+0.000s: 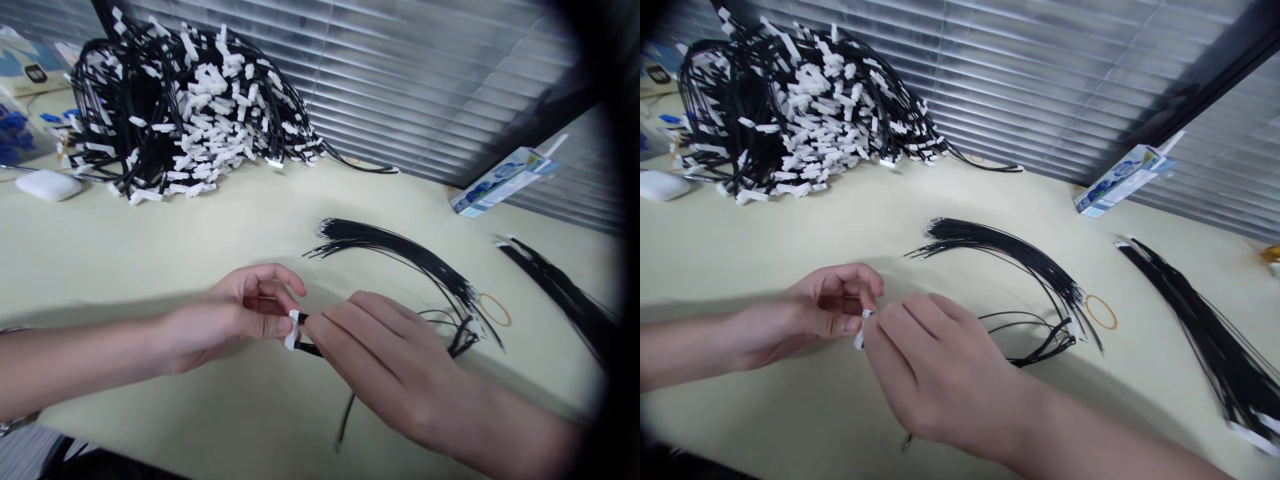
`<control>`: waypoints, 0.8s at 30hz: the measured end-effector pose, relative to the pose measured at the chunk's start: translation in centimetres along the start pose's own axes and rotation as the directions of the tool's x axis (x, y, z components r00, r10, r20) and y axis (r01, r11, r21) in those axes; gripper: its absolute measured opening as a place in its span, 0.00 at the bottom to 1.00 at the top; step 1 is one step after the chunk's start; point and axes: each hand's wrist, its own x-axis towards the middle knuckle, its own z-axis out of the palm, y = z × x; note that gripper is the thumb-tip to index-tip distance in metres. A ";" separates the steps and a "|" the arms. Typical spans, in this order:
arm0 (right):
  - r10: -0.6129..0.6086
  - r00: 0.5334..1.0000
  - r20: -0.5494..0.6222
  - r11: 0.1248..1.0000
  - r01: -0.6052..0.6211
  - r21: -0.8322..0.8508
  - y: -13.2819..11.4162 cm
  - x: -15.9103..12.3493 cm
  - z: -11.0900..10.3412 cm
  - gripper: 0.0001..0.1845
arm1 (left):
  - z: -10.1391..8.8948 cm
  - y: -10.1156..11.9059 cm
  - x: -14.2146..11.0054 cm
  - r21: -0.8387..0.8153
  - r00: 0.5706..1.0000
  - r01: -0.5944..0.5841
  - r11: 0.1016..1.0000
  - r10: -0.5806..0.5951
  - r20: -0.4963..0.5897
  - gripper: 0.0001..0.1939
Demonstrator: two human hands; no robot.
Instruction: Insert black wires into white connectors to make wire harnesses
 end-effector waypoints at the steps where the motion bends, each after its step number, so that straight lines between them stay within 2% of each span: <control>1: 0.017 0.998 0.063 1.000 -0.019 0.021 0.0 0.0 -0.4 0.12 | 0.1 0.0 -0.1 -0.004 1.000 0.001 1.000 -0.001 0.001 0.14; 3: 0.047 0.992 0.119 0.997 -0.055 0.061 -0.2 0.1 -1.4 0.12 | 0.2 0.1 -0.2 -0.007 1.000 -0.005 1.000 0.005 0.004 0.13; 6: -0.006 0.999 0.040 0.997 0.003 0.076 -0.9 -0.2 -2.5 0.09 | 0.3 0.1 -0.2 -0.018 1.000 -0.027 0.999 0.027 0.000 0.12; 9: -0.033 0.999 0.023 0.999 0.033 0.015 -2.0 -1.5 -2.2 0.12 | 0.3 0.2 0.0 -0.027 0.999 -0.035 0.999 0.035 -0.006 0.12; 12: 0.018 0.986 0.166 0.997 -0.005 -0.080 -2.7 -2.7 -0.7 0.11 | 0.4 0.3 -0.1 0.005 0.999 -0.011 1.000 0.011 -0.034 0.12; 15: 0.009 0.947 0.321 0.994 0.028 -0.110 -2.8 -2.8 0.4 0.06 | 0.4 0.4 -0.2 0.022 0.999 -0.006 1.000 0.007 -0.054 0.11; 18: -0.070 0.935 0.346 0.989 0.111 -0.100 -2.6 -2.4 0.4 0.05 | 0.4 0.4 -0.2 0.016 0.998 -0.007 1.000 0.008 -0.056 0.11; 24: -0.095 0.923 0.373 0.990 0.127 -0.064 -2.6 -2.3 0.0 0.06 | 0.4 0.4 0.1 0.000 0.999 0.005 1.000 -0.005 -0.053 0.11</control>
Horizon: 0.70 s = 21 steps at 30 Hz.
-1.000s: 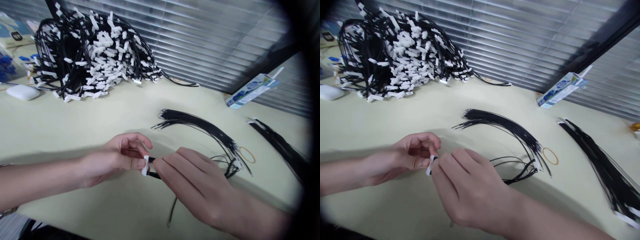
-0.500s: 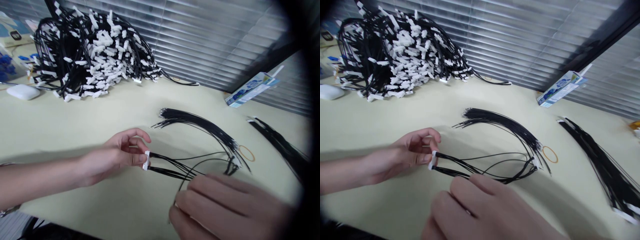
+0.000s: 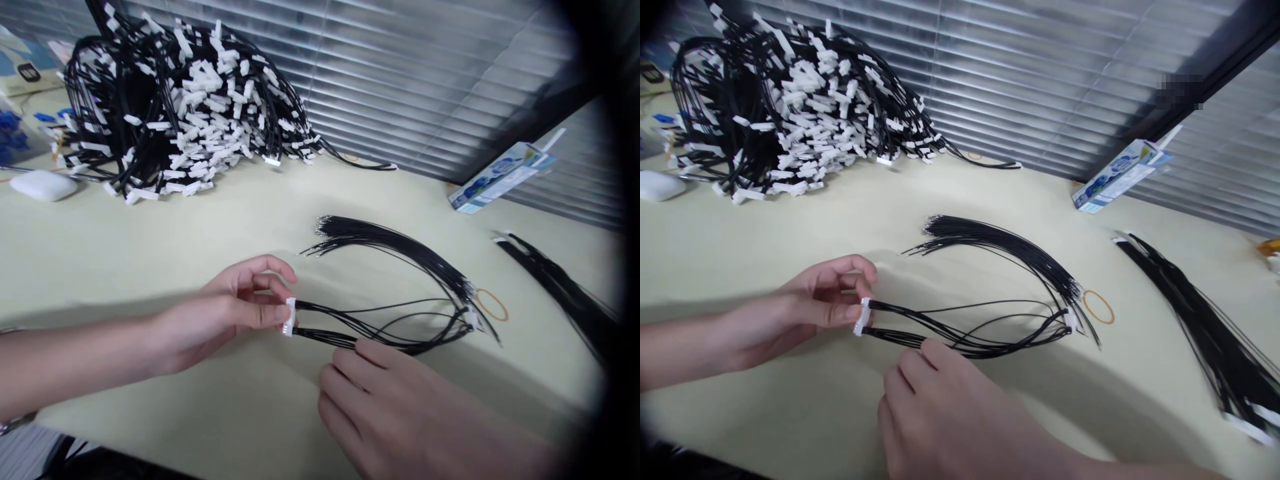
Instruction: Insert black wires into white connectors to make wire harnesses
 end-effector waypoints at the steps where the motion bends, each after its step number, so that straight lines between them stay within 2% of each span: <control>1: -0.006 1.000 0.002 1.000 0.006 -0.003 0.0 0.1 0.0 0.06 | 0.0 0.0 0.0 -0.003 1.000 -0.001 1.000 0.001 0.001 0.12; 5: -0.063 0.998 0.010 0.997 0.062 0.049 0.1 0.6 0.0 0.06 | -0.1 0.0 -0.2 -0.015 1.000 -0.011 1.000 0.011 -0.018 0.12; 7: -0.075 0.996 -0.038 0.990 0.079 0.120 0.2 0.8 -0.2 0.07 | -0.1 0.0 -0.3 -0.019 1.000 -0.014 1.000 0.014 -0.011 0.12; 10: -0.004 0.975 -0.220 0.967 0.059 0.247 0.6 0.9 -0.8 0.13 | -0.1 -0.2 -0.2 -0.039 0.999 -0.032 0.999 0.033 0.018 0.12; 12: 0.093 0.940 -0.327 0.955 0.009 0.296 0.9 0.8 -1.4 0.12 | -0.1 -0.4 -0.2 -0.048 0.998 -0.048 0.998 0.049 0.030 0.12; 13: 0.144 0.928 -0.344 0.945 -0.026 0.326 1.2 0.7 -1.7 0.10 | -0.1 -0.4 -0.3 -0.045 0.998 -0.051 0.998 0.052 0.032 0.12; 15: 0.270 0.913 -0.305 0.909 -0.138 0.393 1.6 0.6 -2.2 0.09 | -0.1 -0.3 -0.4 -0.027 0.998 -0.050 0.998 0.051 0.027 0.12; 17: 0.341 0.907 -0.246 0.879 -0.215 0.425 2.1 0.4 -2.4 0.13 | 0.0 -0.2 -0.4 0.000 0.999 -0.036 0.999 0.036 0.026 0.12; 19: 0.338 0.911 -0.237 0.899 -0.237 0.369 2.5 0.3 -2.3 0.12 | 0.0 0.0 -0.5 0.021 0.999 -0.022 1.000 0.021 0.034 0.12; 21: 0.273 0.929 -0.249 0.932 -0.191 0.309 2.7 0.3 -2.0 0.11 | 0.1 0.1 -0.4 0.034 0.999 -0.009 0.999 0.008 0.033 0.12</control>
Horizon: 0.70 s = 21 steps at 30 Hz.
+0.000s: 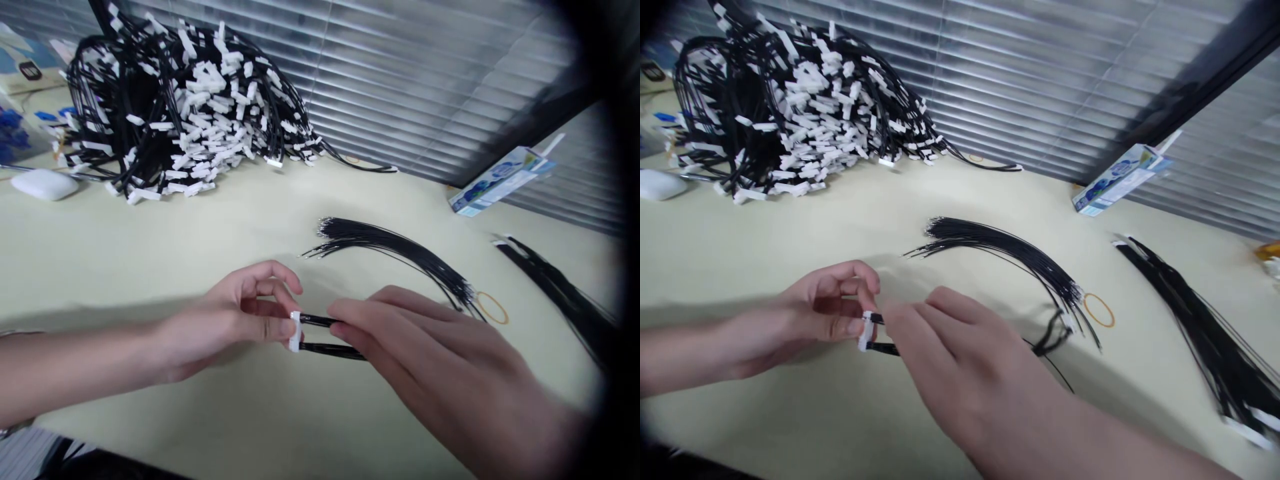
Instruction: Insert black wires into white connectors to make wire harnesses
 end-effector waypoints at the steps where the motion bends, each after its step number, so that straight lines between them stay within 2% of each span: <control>1: -0.020 1.000 0.000 1.000 0.020 -0.009 0.1 0.0 0.1 0.11 | 0.0 0.0 0.0 -0.001 1.000 -0.001 1.000 0.001 -0.003 0.12; 5: 0.011 0.999 -0.037 0.999 -0.013 -0.046 0.0 0.0 0.6 0.11 | 0.0 0.0 0.0 -0.018 1.000 -0.008 1.000 0.007 -0.019 0.12; 13: 0.083 0.997 0.005 0.991 -0.082 -0.104 -0.2 0.2 1.0 0.13 | -0.3 -0.4 0.2 -0.006 1.000 -0.028 1.000 0.028 0.012 0.12; 21: 0.050 0.999 -0.012 0.988 -0.051 -0.147 -0.4 0.3 0.9 0.11 | 0.1 0.1 0.1 0.007 1.000 -0.011 1.000 0.011 0.008 0.12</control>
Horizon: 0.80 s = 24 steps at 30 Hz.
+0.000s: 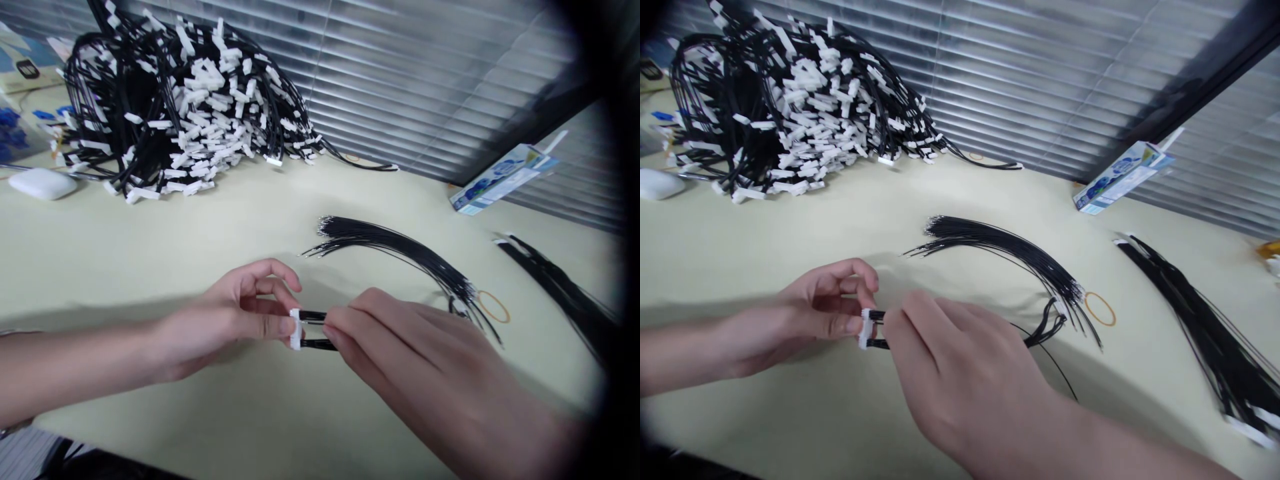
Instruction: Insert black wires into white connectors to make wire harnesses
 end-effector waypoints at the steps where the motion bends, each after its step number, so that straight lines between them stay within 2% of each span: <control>1: -0.007 1.000 -0.010 1.000 0.007 -0.004 0.0 0.0 0.0 0.11 | 0.0 0.0 0.0 0.000 1.000 -0.001 1.000 0.001 -0.002 0.12; 6: 0.002 1.000 0.025 1.000 -0.002 -0.018 0.1 -0.1 0.0 0.11 | -0.2 -0.3 0.0 0.000 1.000 0.001 1.000 -0.001 0.012 0.12; 9: -0.004 1.000 -0.012 0.999 0.004 -0.042 0.1 -0.1 0.0 0.10 | -0.2 -0.3 0.0 -0.008 1.000 -0.009 1.000 0.009 0.011 0.12; 11: -0.021 0.999 -0.036 0.998 0.019 -0.057 0.1 -0.1 0.0 0.11 | -0.2 -0.3 0.0 -0.010 1.000 -0.005 1.000 0.005 0.006 0.12; 17: -0.054 0.998 0.010 0.996 0.055 -0.067 0.1 0.2 -0.1 0.13 | 0.0 0.0 0.0 -0.010 1.000 0.006 1.000 -0.006 0.007 0.12; 24: -0.107 0.994 -0.010 0.987 0.105 -0.120 0.0 0.3 0.2 0.13 | -0.1 -0.2 0.1 -0.020 1.000 -0.007 1.000 0.007 0.004 0.13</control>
